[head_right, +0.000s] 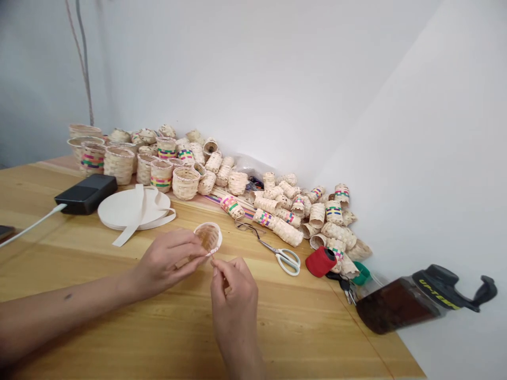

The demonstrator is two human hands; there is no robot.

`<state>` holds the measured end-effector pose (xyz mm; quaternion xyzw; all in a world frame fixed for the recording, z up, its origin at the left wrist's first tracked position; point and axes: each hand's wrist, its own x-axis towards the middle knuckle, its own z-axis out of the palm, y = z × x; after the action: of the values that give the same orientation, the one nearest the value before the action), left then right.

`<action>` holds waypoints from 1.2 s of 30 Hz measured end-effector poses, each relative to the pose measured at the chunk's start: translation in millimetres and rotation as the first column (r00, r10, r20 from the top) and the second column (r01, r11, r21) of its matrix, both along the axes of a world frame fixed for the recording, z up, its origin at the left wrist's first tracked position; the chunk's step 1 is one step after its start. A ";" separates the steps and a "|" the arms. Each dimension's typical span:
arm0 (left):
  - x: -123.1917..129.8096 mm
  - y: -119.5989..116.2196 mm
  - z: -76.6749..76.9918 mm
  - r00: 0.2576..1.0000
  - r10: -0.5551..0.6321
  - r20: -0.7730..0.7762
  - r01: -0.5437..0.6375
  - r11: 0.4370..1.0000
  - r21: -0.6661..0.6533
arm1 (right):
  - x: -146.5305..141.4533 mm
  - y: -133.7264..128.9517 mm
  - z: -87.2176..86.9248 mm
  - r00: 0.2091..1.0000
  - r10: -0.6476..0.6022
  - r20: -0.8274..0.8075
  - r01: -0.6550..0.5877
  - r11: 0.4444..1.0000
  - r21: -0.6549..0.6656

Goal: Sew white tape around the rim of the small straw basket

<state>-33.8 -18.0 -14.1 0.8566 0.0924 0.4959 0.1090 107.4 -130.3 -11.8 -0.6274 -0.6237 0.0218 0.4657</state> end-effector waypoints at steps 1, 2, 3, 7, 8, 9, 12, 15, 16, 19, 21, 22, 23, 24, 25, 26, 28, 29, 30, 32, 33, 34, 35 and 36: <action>-0.5 -1.2 -0.2 0.999 0.039 0.009 -0.039 0.993 0.109 | -1.7 -0.9 -1.5 1.000 -0.005 -0.020 0.005 1.000 0.012; -0.8 -2.1 -0.4 0.998 0.069 0.008 -0.070 0.980 0.186 | -3.6 -1.6 -3.5 0.999 -0.014 -0.040 0.015 1.000 0.023; -0.9 -2.7 -0.7 0.996 0.089 -0.002 -0.086 0.969 0.233 | -5.5 -2.0 -5.7 0.998 -0.026 -0.059 0.028 0.999 0.029; 0.5 -3.2 -2.2 0.992 0.125 -0.027 -0.113 0.955 0.274 | -11.4 -0.2 -14.0 0.989 -0.086 -0.116 0.090 0.996 0.028; 1.1 -3.3 -2.6 0.991 0.130 -0.022 -0.119 0.956 0.269 | -12.2 0.9 -15.3 0.987 -0.093 -0.130 0.098 0.995 0.029; 1.6 -3.3 -3.1 0.991 0.135 -0.016 -0.126 0.958 0.258 | -12.8 2.2 -16.3 0.985 -0.098 -0.144 0.103 0.994 0.031; 2.7 -2.9 -4.9 0.988 0.156 -0.004 -0.151 0.963 0.223 | -13.9 5.8 -18.0 0.974 -0.102 -0.200 0.109 0.994 0.021; 3.0 -1.5 -6.8 0.986 0.167 -0.003 -0.164 0.967 0.195 | -14.6 8.9 -19.4 0.959 -0.103 -0.264 0.106 0.994 -0.004; 2.9 -0.9 -7.2 0.986 0.168 -0.002 -0.164 0.968 0.189 | -14.7 9.9 -19.9 0.955 -0.100 -0.280 0.101 0.995 -0.011; 2.4 0.1 -7.5 0.985 0.172 -0.005 -0.168 0.970 0.175 | -14.8 12.3 -21.5 0.946 -0.089 -0.313 0.086 0.996 -0.025; 2.5 -0.2 -7.5 0.983 0.181 -0.016 -0.175 0.969 0.172 | -14.8 13.6 -22.0 0.942 -0.087 -0.325 0.082 0.996 -0.031; 2.7 -0.6 -7.6 0.982 0.189 -0.020 -0.183 0.968 0.173 | -15.0 14.3 -22.0 0.941 -0.089 -0.327 0.083 0.996 -0.031; 3.1 -1.1 -7.9 0.980 0.196 -0.023 -0.189 0.966 0.178 | -15.2 14.9 -22.0 0.942 -0.089 -0.323 0.084 0.996 -0.030; 3.6 -1.7 -8.3 0.980 0.199 -0.027 -0.191 0.964 0.184 | -15.5 15.5 -21.8 0.945 -0.090 -0.314 0.086 0.996 -0.025; 4.2 -2.1 -8.8 0.980 0.198 -0.031 -0.189 0.963 0.193 | -15.7 16.2 -21.7 0.949 -0.090 -0.301 0.089 0.996 -0.017; 4.7 -2.3 -9.3 0.981 0.193 -0.034 -0.182 0.962 0.203 | -15.6 16.8 -21.7 0.953 -0.089 -0.289 0.091 0.996 -0.008; 5.5 -1.6 -9.8 0.983 0.176 -0.050 -0.161 0.961 0.225 | -14.0 17.9 -22.0 0.958 -0.094 -0.271 0.099 0.995 0.007; 5.5 -0.8 -9.7 0.983 0.170 -0.065 -0.150 0.960 0.237 | -12.3 18.2 -22.4 0.958 -0.094 -0.271 0.100 0.995 0.007; 5.4 0.4 -9.4 0.983 0.165 -0.084 -0.139 0.957 0.255 | -9.9 18.4 -23.0 0.956 -0.088 -0.280 0.091 0.996 -0.002; 4.9 3.2 -8.4 0.981 0.156 -0.119 -0.115 0.948 0.298 | -4.0 18.3 -24.5 0.943 -0.049 -0.329 0.038 0.998 -0.040; 4.7 4.5 -7.9 0.980 0.153 -0.131 -0.105 0.943 0.316 | -1.1 18.3 -25.4 0.928 -0.025 -0.372 0.001 0.998 -0.064; 4.5 5.4 -7.5 0.979 0.149 -0.136 -0.098 0.940 0.327 | 1.2 18.3 -26.3 0.907 -0.004 -0.422 -0.034 0.996 -0.083; 4.4 6.0 -7.2 0.980 0.145 -0.138 -0.093 0.940 0.328 | 2.5 18.6 -27.3 0.882 0.007 -0.471 -0.057 0.994 -0.091; 4.5 6.1 -7.2 0.980 0.144 -0.136 -0.094 0.943 0.320 | 2.6 19.2 -28.2 0.858 0.009 -0.513 -0.064 0.994 -0.090</action>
<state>-29.3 -12.0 -21.3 0.8923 0.0730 0.4407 -0.0656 110.1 -111.0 -40.1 -0.6106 -0.4874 0.2287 0.5808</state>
